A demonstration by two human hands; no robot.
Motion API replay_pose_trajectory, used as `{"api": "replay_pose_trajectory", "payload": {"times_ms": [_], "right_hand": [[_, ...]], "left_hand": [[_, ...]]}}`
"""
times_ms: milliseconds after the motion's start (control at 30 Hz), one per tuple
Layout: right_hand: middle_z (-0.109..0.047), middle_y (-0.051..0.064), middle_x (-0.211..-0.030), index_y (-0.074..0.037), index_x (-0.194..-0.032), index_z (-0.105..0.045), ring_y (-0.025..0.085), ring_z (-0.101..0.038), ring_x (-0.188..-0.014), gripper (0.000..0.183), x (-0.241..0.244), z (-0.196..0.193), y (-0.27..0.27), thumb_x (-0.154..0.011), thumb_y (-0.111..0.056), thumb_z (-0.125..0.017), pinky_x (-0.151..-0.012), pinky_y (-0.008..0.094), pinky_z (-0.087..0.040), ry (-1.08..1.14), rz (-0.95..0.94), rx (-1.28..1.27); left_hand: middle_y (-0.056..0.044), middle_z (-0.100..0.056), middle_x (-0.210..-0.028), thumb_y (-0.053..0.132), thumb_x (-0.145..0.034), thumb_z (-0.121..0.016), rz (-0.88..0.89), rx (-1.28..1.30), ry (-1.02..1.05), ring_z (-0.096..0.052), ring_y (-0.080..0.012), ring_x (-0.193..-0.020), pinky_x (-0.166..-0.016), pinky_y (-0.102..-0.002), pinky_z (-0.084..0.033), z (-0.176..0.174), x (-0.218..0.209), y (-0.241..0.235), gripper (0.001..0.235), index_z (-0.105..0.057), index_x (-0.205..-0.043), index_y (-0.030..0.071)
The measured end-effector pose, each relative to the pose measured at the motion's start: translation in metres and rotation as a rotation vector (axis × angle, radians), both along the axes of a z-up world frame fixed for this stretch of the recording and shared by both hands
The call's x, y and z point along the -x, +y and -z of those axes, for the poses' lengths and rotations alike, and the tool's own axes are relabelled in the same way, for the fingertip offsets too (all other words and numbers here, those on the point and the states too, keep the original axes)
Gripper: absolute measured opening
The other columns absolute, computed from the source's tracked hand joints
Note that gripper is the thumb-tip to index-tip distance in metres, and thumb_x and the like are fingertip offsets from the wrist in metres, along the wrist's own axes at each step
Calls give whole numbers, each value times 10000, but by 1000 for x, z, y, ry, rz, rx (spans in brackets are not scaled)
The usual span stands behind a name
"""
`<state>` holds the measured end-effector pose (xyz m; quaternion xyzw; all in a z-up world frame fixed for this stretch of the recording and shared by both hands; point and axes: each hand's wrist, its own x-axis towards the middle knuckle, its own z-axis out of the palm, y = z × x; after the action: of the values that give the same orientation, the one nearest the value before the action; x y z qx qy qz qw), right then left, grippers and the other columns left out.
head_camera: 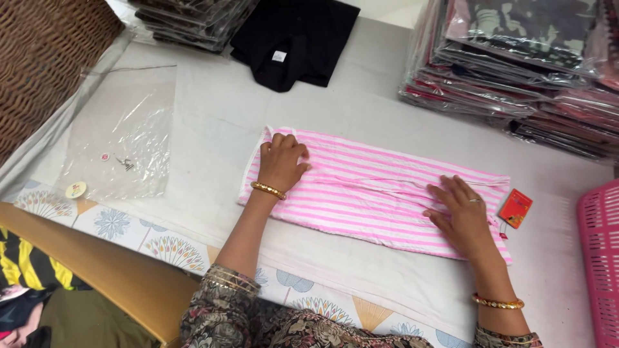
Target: The person folds a camouflage-patterned garment and a pink-and-white striped garment on a table. They then place each folded item into a clear plastic bag and stack the packaged items on the table.
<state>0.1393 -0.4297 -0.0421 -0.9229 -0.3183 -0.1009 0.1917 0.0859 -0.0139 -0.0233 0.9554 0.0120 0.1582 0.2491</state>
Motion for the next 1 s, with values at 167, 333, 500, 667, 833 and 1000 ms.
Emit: {"api": "replay_pose_trajectory", "payload": {"times_ms": [167, 333, 500, 667, 833, 1000], "right_hand": [[-449, 88, -1577, -219, -1443, -564, 309, -329, -1499, 630, -4, 8, -2, -876, -474, -668, -1177, 524, -252, 139, 56, 93], [-404, 72, -1606, -235, -1470, -525, 292, -295, -1511, 649, -4, 10, -3, -880, -473, -651, -1202, 515, -204, 148, 36, 96], [-387, 73, -1620, -242, -1489, -505, 296, -291, -1515, 647, -8, 13, -5, -882, -413, -647, -1200, 527, -214, 125, 26, 104], [-401, 84, -1604, -227, -1473, -518, 299, -310, -1497, 634, -3, 6, 1, -879, -405, -654, -1193, 531, -233, 117, 17, 107], [-467, 60, -1579, -188, -1418, -582, 284, -357, -1522, 508, 7, -8, 18, -931, -325, -625, -1242, 541, -268, -16, -20, -15], [-410, 61, -1605, -174, -1435, -544, 295, -325, -1519, 555, 27, -12, 84, -916, -358, -614, -1241, 532, -241, 39, -304, -23]], "left_hand": [[22, -678, -950, 264, -772, -829, 5, -145, 192, -551, -204, -1118, -1074, -541, -246, -11, 3, 1, 153, -722, -834, 174], [72, -698, -934, 266, -891, -794, -26, -83, 60, -566, -154, -1105, -1145, -561, -228, -26, -6, -5, 134, -697, -899, 173], [-39, -662, -1137, 261, -787, -809, -72, -205, -24, -511, -233, -1212, -1108, -611, -210, 15, -23, 2, 290, -721, -1045, 163], [-135, -613, -1317, 228, -766, -798, -157, -220, -178, -484, -305, -1295, -1088, -564, -258, -10, 29, 30, 521, -679, -1268, 160], [-129, -571, -1481, 128, -999, -584, -419, 956, -411, -506, -241, -1394, -1186, -369, -373, 9, 111, 42, 466, -537, -1442, -5], [-153, -485, -1534, 146, -985, -513, -614, 1617, -563, -452, -243, -1451, -1202, -380, -365, 40, 152, 7, 561, -388, -1511, -4]]}}
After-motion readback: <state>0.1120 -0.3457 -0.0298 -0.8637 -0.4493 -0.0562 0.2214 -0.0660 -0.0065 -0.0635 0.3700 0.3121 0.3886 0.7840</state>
